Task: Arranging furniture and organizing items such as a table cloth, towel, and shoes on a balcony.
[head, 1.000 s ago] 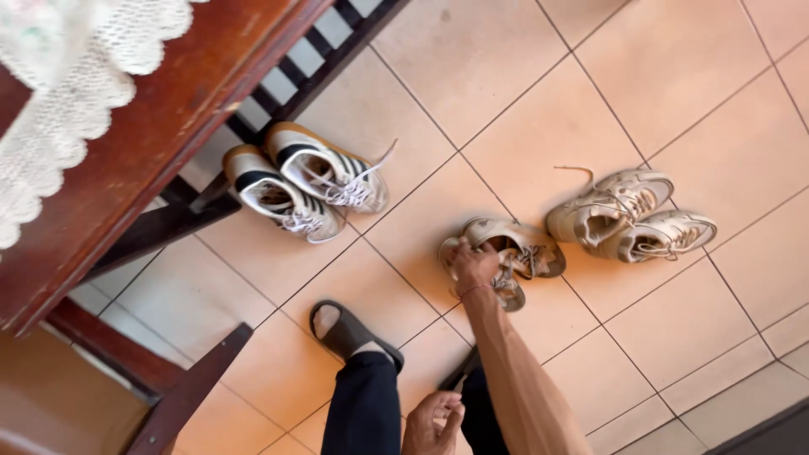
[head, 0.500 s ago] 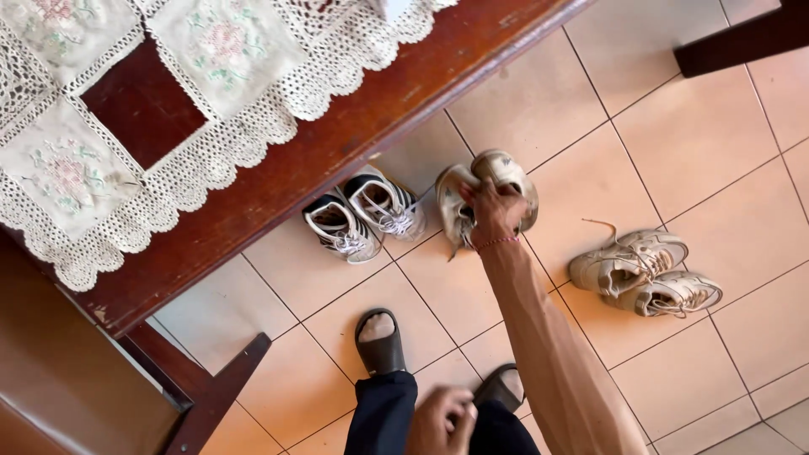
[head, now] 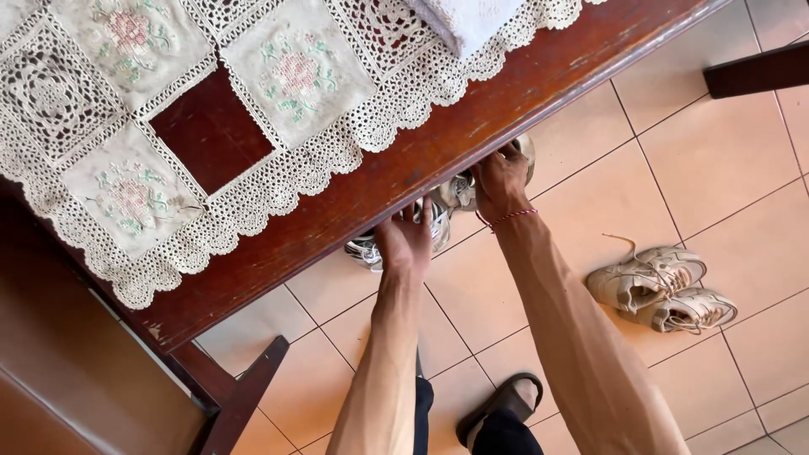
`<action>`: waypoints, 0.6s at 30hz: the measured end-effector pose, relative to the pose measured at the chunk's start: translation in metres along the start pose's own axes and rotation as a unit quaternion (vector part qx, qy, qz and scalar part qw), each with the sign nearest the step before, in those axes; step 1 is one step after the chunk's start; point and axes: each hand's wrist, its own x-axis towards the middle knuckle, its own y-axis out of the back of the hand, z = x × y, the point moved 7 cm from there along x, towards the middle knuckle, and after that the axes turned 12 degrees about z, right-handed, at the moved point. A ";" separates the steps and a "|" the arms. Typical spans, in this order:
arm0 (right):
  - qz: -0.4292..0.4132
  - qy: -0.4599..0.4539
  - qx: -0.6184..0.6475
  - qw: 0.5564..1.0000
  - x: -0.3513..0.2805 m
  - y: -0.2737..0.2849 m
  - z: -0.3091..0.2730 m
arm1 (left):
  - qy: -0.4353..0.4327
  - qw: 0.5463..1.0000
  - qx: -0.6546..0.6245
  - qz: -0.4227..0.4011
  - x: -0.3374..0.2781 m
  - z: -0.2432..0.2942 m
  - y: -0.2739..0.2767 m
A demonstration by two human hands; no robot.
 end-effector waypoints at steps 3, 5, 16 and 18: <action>0.038 -0.025 -0.023 0.999 -0.002 -0.002 -0.001 | -0.029 0.998 -0.042 0.027 0.003 0.002 0.008; 0.039 -0.030 -0.007 0.999 -0.006 -0.006 0.001 | -0.048 0.998 -0.037 0.018 0.013 0.002 0.019; -0.037 -0.038 0.068 0.996 -0.023 -0.029 0.028 | -0.094 0.995 -0.027 -0.007 0.014 0.007 0.006; -0.045 -0.046 0.112 0.992 -0.027 -0.038 0.028 | -0.101 0.994 -0.009 -0.036 0.011 0.010 -0.001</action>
